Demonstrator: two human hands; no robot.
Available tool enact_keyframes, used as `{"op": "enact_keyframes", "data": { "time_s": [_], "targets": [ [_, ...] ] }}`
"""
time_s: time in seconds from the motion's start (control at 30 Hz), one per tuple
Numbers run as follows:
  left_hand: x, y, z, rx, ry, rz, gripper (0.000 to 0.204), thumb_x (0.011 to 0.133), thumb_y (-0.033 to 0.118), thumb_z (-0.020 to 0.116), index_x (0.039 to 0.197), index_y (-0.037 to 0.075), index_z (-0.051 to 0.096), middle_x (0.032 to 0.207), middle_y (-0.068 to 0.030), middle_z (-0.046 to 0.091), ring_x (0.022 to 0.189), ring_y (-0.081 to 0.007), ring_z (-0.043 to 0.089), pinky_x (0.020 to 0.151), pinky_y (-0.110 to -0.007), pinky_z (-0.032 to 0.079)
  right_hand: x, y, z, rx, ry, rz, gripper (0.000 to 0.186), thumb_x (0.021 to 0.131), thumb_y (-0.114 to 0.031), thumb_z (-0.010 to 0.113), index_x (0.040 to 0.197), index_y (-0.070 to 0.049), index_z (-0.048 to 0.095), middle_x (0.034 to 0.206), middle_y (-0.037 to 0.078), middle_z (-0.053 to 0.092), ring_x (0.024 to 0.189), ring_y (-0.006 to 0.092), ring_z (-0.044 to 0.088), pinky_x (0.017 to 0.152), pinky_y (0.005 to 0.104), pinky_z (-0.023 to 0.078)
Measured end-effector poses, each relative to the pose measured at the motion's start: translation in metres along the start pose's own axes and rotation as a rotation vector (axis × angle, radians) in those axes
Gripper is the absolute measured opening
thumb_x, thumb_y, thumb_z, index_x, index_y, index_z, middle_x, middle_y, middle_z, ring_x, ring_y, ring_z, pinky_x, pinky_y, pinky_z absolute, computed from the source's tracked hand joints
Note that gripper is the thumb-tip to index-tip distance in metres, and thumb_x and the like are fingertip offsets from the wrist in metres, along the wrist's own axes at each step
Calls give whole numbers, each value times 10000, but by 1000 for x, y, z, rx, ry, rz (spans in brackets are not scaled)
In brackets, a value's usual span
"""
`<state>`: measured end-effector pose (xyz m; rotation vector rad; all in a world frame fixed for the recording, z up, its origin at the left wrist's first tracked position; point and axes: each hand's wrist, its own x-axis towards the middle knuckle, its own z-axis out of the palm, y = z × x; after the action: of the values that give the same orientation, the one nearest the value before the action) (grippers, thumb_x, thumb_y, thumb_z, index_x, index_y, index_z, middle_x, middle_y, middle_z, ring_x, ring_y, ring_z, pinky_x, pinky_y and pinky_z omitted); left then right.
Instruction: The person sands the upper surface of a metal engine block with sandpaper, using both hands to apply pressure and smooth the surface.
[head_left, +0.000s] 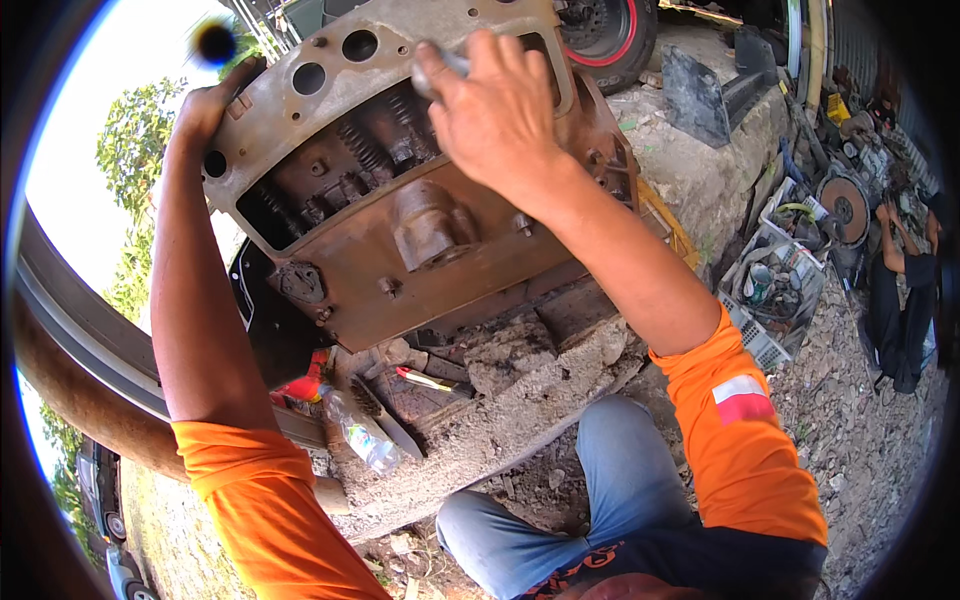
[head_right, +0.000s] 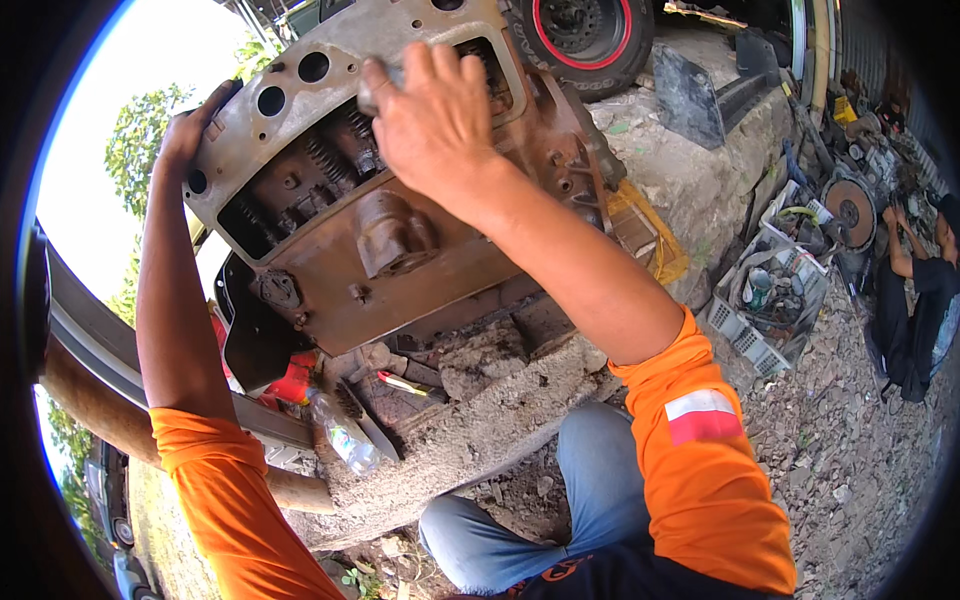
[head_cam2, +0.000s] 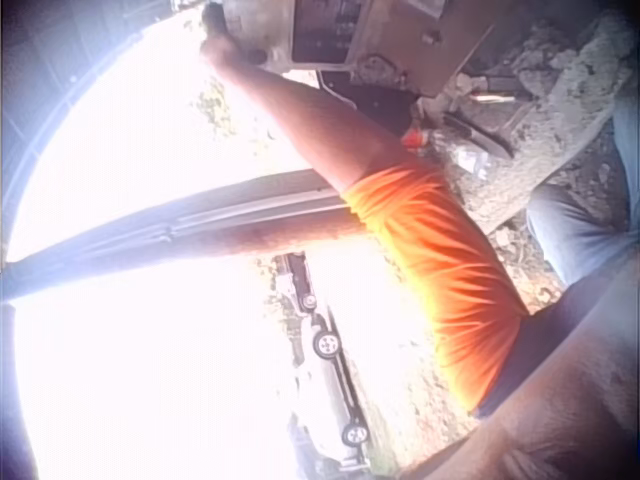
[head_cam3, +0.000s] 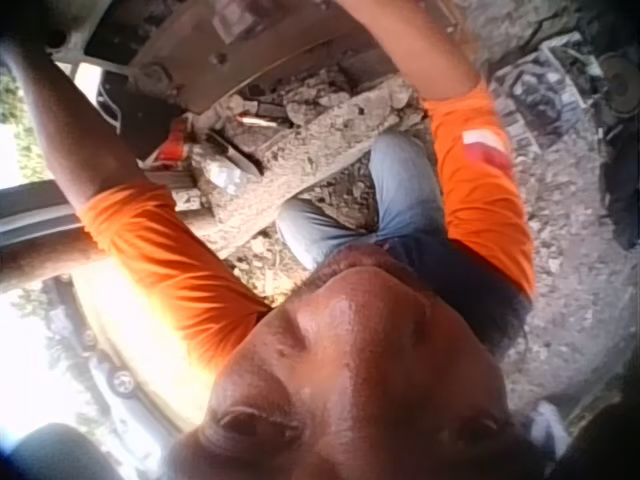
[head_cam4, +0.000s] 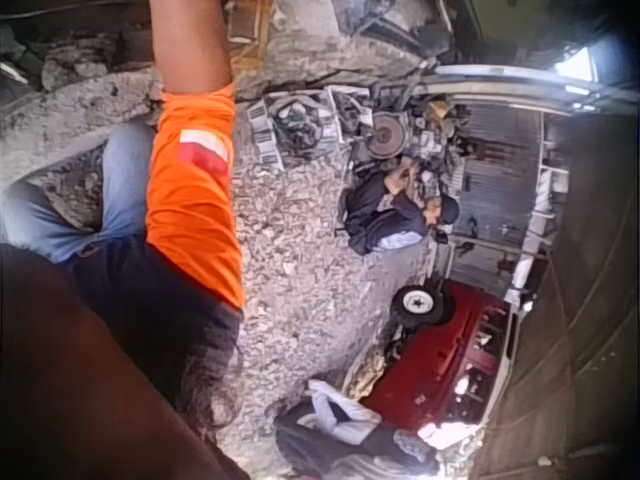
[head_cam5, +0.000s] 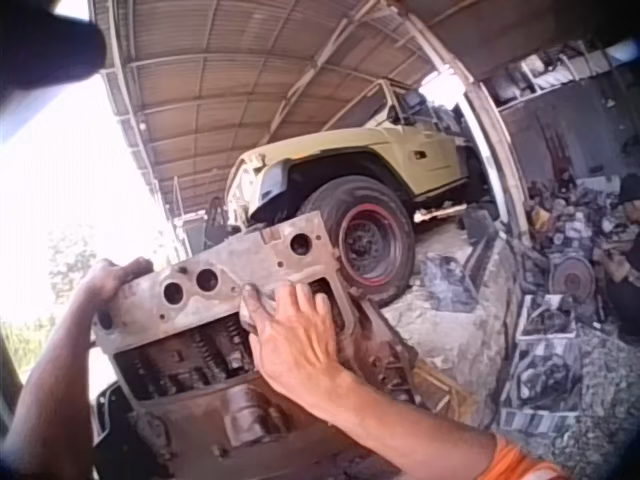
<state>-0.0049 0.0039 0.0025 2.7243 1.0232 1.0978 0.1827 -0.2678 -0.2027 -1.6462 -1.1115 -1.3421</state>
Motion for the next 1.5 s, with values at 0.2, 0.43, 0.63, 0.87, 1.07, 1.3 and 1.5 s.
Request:
{"op": "enact_keyframes", "data": {
  "time_s": [0.2, 0.43, 0.63, 0.87, 1.07, 1.3, 1.5],
  "targets": [
    [-4, 4, 2, -32, -47, 74, 777, 875, 732, 602, 1211, 48, 754, 1135, -199, 746, 1035, -259, 695, 988, -367, 488, -7, 19, -4, -26, 23, -38, 517, 847, -270, 771, 1337, -123, 687, 1087, 144, 588, 1059, 313, 536, 863, 461, 412],
    [-6, 6, 1, 65, 16, 47, 613, 913, 674, 601, 1206, 169, 784, 1067, -180, 766, 1027, -245, 707, 998, -360, 484, -10, 33, -3, -78, 83, -9, 510, 844, -262, 761, 1315, -77, 698, 1042, 135, 578, 1013, 308, 544, 853, 444, 424],
    [-9, 12, 3, 29, 5, 19, 772, 872, 747, 596, 1209, 73, 761, 1160, -209, 741, 1097, -283, 687, 1011, -372, 476, -14, 32, -4, -65, 11, -14, 531, 845, -273, 754, 1326, -61, 679, 1065, 150, 589, 1052, 309, 552, 858, 463, 426],
    [-13, 18, 3, 80, -14, 20, 810, 863, 767, 587, 1193, 49, 766, 1155, -214, 740, 1100, -289, 687, 1012, -382, 477, 0, 35, -4, -65, 70, 11, 511, 851, -278, 749, 1307, -58, 689, 1067, 141, 598, 1057, 316, 557, 867, 465, 434],
    [0, 0, -2, 58, -16, -16, 839, 850, 790, 583, 1184, 43, 770, 1144, -210, 743, 1108, -291, 687, 1030, -379, 468, -5, 16, 2, 47, 19, -73, 499, 834, -254, 760, 1315, -137, 696, 1041, 147, 586, 1041, 311, 571, 849, 451, 447],
    [-13, 16, 2, 17, -25, -20, 722, 851, 724, 645, 1131, 77, 804, 1072, -178, 760, 1024, -279, 698, 992, -391, 491, -9, 18, 5, 269, 135, -108, 498, 794, -183, 752, 1285, -108, 706, 1087, 166, 579, 1015, 345, 581, 870, 475, 465],
    [-12, 7, 2, 69, -52, 26, 679, 908, 752, 513, 1248, 214, 749, 1122, -203, 750, 1079, -313, 711, 1009, -395, 487, 4, 21, 2, 302, -5, -136, 455, 851, -186, 688, 1296, -87, 700, 1181, 197, 603, 1116, 383, 600, 950, 485, 487]
  ]
}}
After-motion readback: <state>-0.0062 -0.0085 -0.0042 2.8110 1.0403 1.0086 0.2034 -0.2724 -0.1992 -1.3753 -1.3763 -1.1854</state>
